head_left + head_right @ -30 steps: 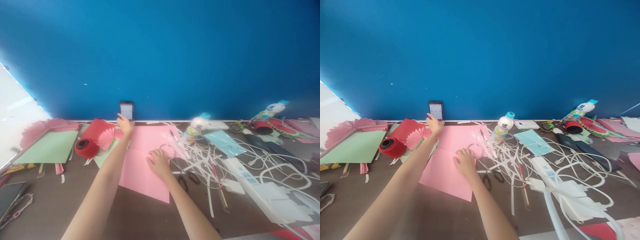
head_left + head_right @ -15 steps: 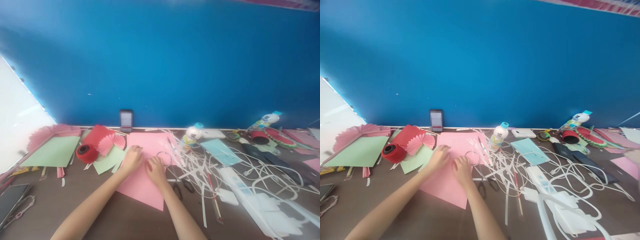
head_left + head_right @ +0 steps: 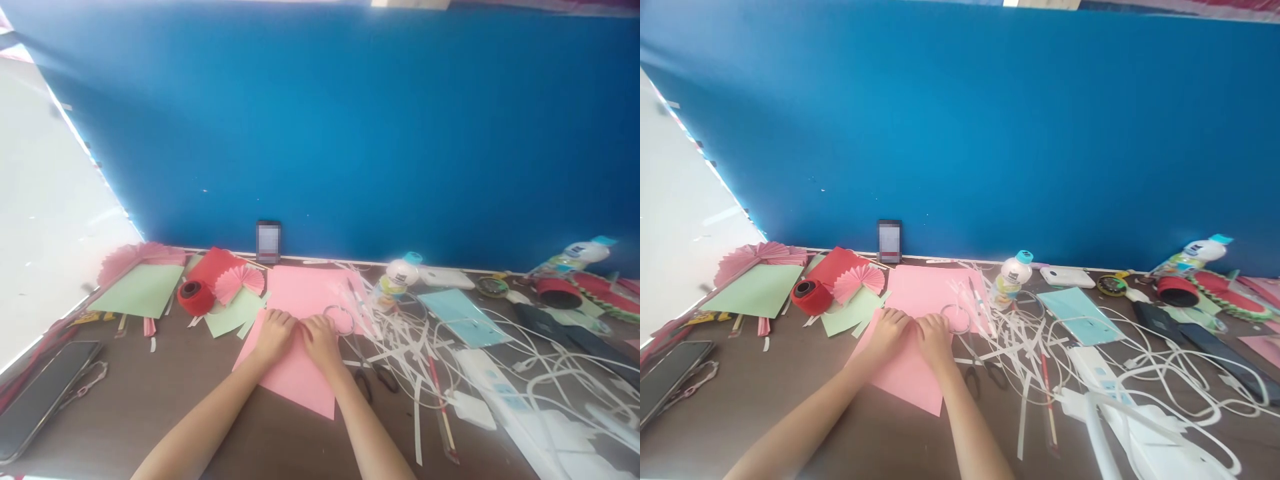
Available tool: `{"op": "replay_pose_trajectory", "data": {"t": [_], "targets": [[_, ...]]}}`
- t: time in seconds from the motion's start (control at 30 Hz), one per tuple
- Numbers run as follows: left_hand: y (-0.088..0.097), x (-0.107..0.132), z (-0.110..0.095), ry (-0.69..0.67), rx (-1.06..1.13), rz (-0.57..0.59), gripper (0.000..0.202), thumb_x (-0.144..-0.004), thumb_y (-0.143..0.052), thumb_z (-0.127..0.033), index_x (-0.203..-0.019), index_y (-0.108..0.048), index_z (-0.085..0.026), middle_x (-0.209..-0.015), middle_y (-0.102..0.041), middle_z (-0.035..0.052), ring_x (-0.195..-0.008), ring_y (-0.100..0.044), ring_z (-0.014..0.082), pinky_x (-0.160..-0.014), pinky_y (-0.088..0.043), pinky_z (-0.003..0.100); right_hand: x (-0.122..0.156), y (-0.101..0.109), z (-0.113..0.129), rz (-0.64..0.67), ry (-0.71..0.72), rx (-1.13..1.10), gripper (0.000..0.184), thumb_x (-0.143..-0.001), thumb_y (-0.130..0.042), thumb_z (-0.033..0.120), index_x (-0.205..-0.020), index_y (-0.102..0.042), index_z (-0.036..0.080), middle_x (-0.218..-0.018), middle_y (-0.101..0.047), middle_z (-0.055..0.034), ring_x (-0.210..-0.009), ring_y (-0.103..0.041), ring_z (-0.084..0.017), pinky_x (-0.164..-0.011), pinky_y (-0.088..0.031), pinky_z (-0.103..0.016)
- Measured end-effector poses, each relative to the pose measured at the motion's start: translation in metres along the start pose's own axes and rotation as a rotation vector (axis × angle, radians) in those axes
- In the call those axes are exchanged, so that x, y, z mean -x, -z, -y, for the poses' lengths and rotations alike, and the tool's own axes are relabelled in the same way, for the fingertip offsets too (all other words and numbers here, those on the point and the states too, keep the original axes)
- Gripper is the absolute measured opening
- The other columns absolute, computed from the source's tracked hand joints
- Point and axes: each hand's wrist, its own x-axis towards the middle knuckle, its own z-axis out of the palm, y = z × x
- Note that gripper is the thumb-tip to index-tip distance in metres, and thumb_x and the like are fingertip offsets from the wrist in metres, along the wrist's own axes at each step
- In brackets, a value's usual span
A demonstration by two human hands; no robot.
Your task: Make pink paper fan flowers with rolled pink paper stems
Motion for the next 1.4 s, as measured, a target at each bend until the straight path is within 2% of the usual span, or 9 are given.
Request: {"op": "replay_pose_trajectory", "data": {"t": [0.3, 0.4, 0.5, 0.63, 0.8, 0.97, 1.17, 1.4], "targets": [[-0.010, -0.003, 0.006, -0.051, -0.084, 0.005, 0.014, -0.077, -0.043, -0.009, -0.077, -0.055, -0.016, -0.075, -0.055, 0.0062, -0.076, -0.047, 0.0195, -0.071, -0.034, 0.034, 0.000, 0.006, 0.004, 0.060, 0.001, 0.078, 0.017, -0.081, -0.041, 0.013, -0.083, -0.057, 0.019, -0.078, -0.057, -0.0035, -0.079, -0.048, -0.017, -0.079, -0.029, -0.032], [-0.007, -0.004, 0.004, -0.077, -0.123, 0.029, 0.015, -0.076, -0.042, -0.007, -0.077, -0.055, -0.015, -0.076, -0.055, 0.0068, -0.074, -0.048, 0.0195, -0.071, -0.035, 0.034, 0.000, 0.009, 0.004, 0.087, 0.006, 0.070, 0.019, -0.082, -0.039, 0.012, -0.084, -0.056, 0.019, -0.078, -0.058, -0.0033, -0.078, -0.049, -0.017, -0.079, -0.029, -0.032], [0.002, -0.005, 0.005, -0.113, -0.133, 0.104, 0.016, -0.074, -0.041, -0.007, -0.078, -0.055, -0.015, -0.075, -0.056, 0.0068, -0.069, -0.051, 0.0188, -0.066, -0.036, 0.032, -0.002, 0.012, 0.001, 0.133, 0.032, 0.056, 0.020, -0.082, -0.038, 0.011, -0.083, -0.056, 0.018, -0.078, -0.059, -0.0041, -0.078, -0.050, -0.017, -0.075, -0.031, -0.031], [0.017, -0.003, 0.014, -0.077, 0.017, 0.184, 0.018, -0.075, -0.041, -0.014, -0.083, -0.057, -0.018, -0.078, -0.060, 0.0044, -0.068, -0.055, 0.0173, -0.059, -0.037, 0.027, -0.003, 0.020, 0.005, 0.186, 0.071, 0.004, 0.019, -0.083, -0.039, 0.016, -0.077, -0.056, 0.019, -0.076, -0.059, -0.0031, -0.076, -0.051, -0.016, -0.072, -0.033, -0.030], [0.024, -0.001, 0.027, -0.084, 0.283, 0.206, 0.019, -0.075, -0.042, -0.019, -0.084, -0.059, -0.020, -0.085, -0.063, 0.0016, -0.077, -0.057, 0.0152, -0.067, -0.039, 0.024, -0.001, 0.023, 0.014, 0.215, 0.078, -0.059, 0.017, -0.081, -0.040, 0.016, -0.081, -0.057, 0.020, -0.079, -0.060, -0.0021, -0.077, -0.051, -0.016, -0.073, -0.034, -0.029], [0.028, -0.001, 0.033, -0.093, 0.328, 0.185, 0.021, -0.072, -0.043, -0.018, -0.081, -0.062, -0.020, -0.082, -0.064, 0.0011, -0.071, -0.056, 0.0139, -0.065, -0.039, 0.023, -0.002, 0.025, 0.013, 0.219, 0.098, -0.090, 0.021, -0.084, -0.037, 0.018, -0.081, -0.058, 0.020, -0.078, -0.061, -0.0025, -0.077, -0.052, -0.016, -0.073, -0.035, -0.030], [0.031, -0.001, 0.044, -0.039, 0.319, 0.166, 0.022, -0.071, -0.043, -0.017, -0.079, -0.063, -0.020, -0.080, -0.065, 0.0025, -0.071, -0.056, 0.0156, -0.067, -0.040, 0.025, -0.005, 0.029, 0.003, 0.163, 0.140, -0.013, 0.022, -0.084, -0.039, 0.018, -0.077, -0.060, 0.020, -0.073, -0.061, -0.0032, -0.076, -0.051, -0.016, -0.076, -0.032, -0.032], [0.026, 0.000, 0.061, 0.070, 0.577, 0.116, 0.019, -0.068, -0.043, -0.016, -0.070, -0.063, -0.016, -0.073, -0.064, 0.0024, -0.065, -0.056, 0.0138, -0.063, -0.041, 0.024, -0.007, 0.036, -0.004, 0.064, 0.125, 0.021, 0.021, -0.081, -0.041, 0.017, -0.073, -0.060, 0.021, -0.069, -0.061, -0.0010, -0.075, -0.050, -0.017, -0.082, -0.029, -0.035]]}}
